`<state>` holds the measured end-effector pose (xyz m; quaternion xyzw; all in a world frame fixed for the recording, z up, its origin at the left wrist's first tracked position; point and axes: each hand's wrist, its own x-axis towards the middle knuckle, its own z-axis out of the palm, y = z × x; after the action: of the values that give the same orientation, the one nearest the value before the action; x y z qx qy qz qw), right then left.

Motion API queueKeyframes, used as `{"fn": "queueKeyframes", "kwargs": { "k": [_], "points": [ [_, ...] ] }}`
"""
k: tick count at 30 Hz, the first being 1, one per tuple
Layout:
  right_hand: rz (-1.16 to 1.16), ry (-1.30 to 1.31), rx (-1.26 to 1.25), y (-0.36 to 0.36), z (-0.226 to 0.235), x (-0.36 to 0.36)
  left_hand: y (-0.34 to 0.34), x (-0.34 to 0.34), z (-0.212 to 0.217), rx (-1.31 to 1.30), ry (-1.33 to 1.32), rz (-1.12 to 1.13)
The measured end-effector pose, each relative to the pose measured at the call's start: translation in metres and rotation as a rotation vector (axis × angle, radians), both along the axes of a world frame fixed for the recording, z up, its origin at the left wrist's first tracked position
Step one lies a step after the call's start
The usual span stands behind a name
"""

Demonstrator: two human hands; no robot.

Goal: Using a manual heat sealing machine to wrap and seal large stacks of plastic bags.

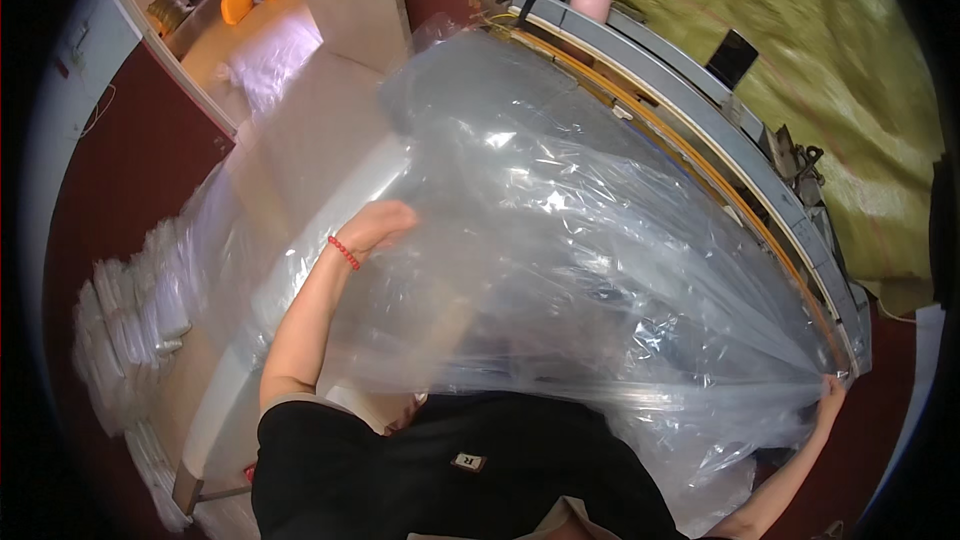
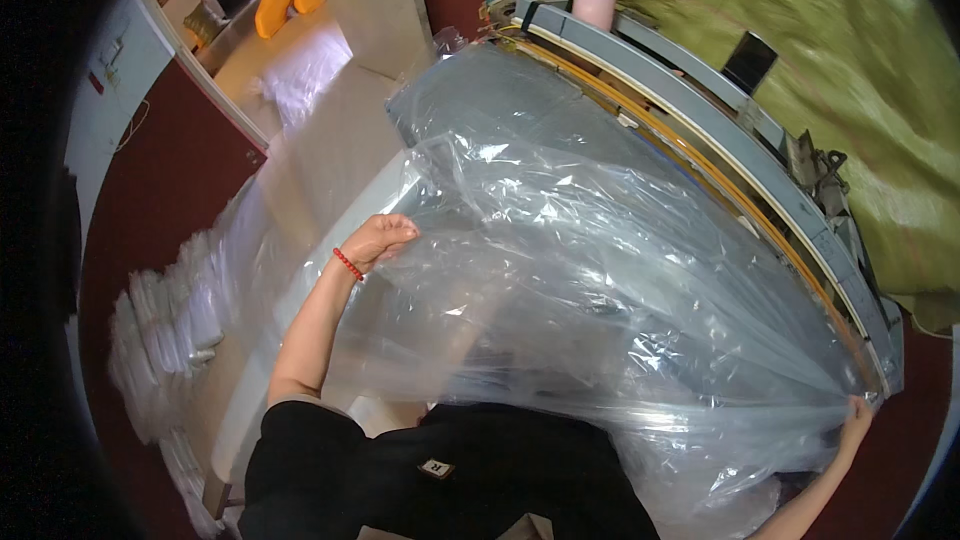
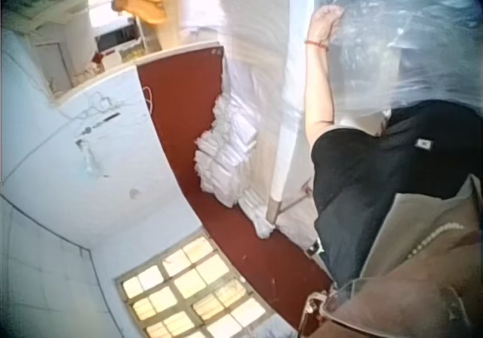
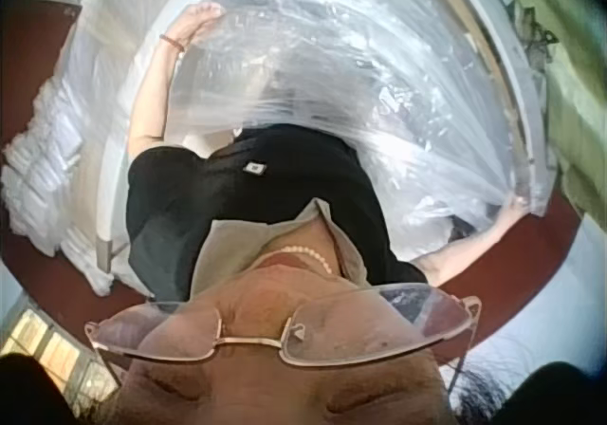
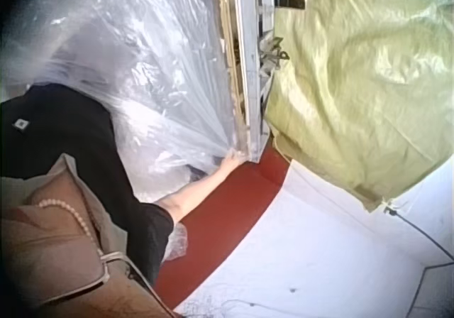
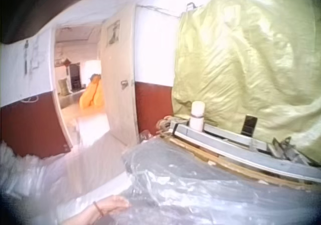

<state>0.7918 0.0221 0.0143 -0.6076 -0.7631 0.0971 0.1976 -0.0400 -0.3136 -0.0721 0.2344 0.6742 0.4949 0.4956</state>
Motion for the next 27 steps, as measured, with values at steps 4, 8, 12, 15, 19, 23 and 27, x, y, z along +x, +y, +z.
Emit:
{"fn": "queueKeyframes", "kwargs": {
  "k": [4,8,12,15,19,23,27],
  "points": [
    [-0.086,-0.054,0.098,0.005,-0.002,0.011,-0.035,-0.009,-0.028,-0.138,0.081,0.206],
    [-0.11,-0.074,0.071,0.018,0.001,0.023,-0.066,-0.009,-0.034,-0.129,0.048,0.3],
    [-0.107,-0.139,0.135,0.037,0.008,0.03,-0.094,-0.02,-0.049,-0.109,0.129,0.323],
    [-0.083,0.118,0.231,0.046,0.026,0.004,-0.099,-0.025,-0.043,-0.087,0.125,0.405],
    [0.121,0.519,0.183,-0.01,0.086,-0.245,-0.058,0.019,0.013,0.35,-0.043,0.576],
    [0.64,0.517,-0.236,-0.149,0.096,-0.465,0.003,0.106,0.096,0.717,-0.058,0.054],
    [1.074,0.417,-0.633,-0.193,0.071,-0.529,0.028,0.162,0.14,1.223,0.374,-0.335]
  ]
}}
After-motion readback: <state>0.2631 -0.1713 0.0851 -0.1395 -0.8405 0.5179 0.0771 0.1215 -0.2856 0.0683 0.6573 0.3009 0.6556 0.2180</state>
